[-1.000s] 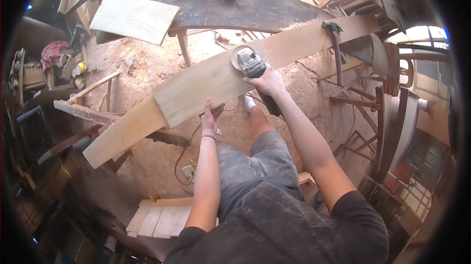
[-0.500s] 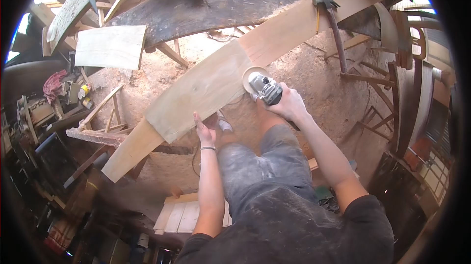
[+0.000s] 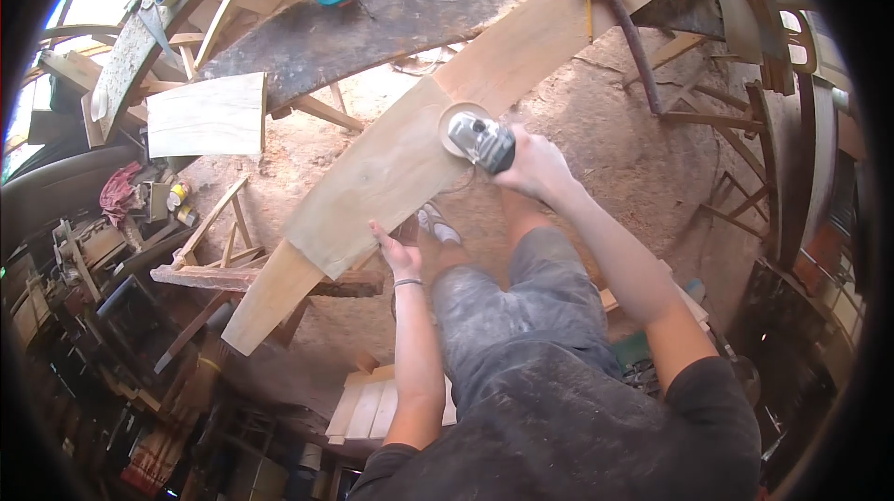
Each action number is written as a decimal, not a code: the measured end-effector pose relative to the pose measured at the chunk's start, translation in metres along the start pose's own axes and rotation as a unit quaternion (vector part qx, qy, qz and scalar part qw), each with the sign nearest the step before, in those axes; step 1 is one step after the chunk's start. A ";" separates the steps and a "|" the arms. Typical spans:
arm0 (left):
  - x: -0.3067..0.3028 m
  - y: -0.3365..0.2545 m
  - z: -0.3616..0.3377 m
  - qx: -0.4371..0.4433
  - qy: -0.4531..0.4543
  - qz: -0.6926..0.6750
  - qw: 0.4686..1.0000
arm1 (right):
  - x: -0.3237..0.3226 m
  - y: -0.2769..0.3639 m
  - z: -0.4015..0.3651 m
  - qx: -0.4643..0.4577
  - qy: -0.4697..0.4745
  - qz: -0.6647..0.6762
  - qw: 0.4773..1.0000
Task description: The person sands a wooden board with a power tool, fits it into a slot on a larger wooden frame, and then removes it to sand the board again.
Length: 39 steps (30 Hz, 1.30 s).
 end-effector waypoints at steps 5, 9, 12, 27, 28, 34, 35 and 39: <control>0.002 -0.002 -0.006 -0.018 0.012 0.019 1.000 | -0.005 0.015 0.018 0.037 -0.007 0.000 0.999; 0.006 -0.002 -0.007 -0.041 0.038 0.015 0.998 | -0.017 0.017 0.017 0.019 -0.034 0.030 0.999; 0.007 -0.004 -0.008 -0.043 0.045 0.017 0.998 | -0.001 -0.011 -0.011 0.034 -0.043 0.016 0.998; 0.234 0.046 -0.228 0.095 0.558 0.469 0.678 | 0.039 -0.147 -0.131 0.159 -0.084 0.452 0.874; 0.254 0.044 -0.246 0.201 0.572 0.490 0.626 | 0.035 -0.141 -0.122 0.146 -0.064 0.491 0.856; 0.317 0.023 -0.235 0.328 0.597 0.448 0.578 | -0.013 -0.095 -0.062 0.084 0.041 0.622 0.778; 0.328 0.016 -0.230 0.320 0.595 0.452 0.582 | -0.010 -0.094 -0.051 0.089 0.071 0.648 0.753; 0.346 0.001 -0.192 0.282 0.520 0.448 0.670 | -0.006 -0.069 -0.003 0.059 0.200 0.738 0.641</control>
Point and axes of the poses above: each hand's wrist, its own z-axis towards the middle knuckle, its own x-axis out of the palm, y = z × x, the point moved 10 cm from there along z, towards the middle knuckle, and after that the axes turned 5 degrees about y, right-handed, at the moved point
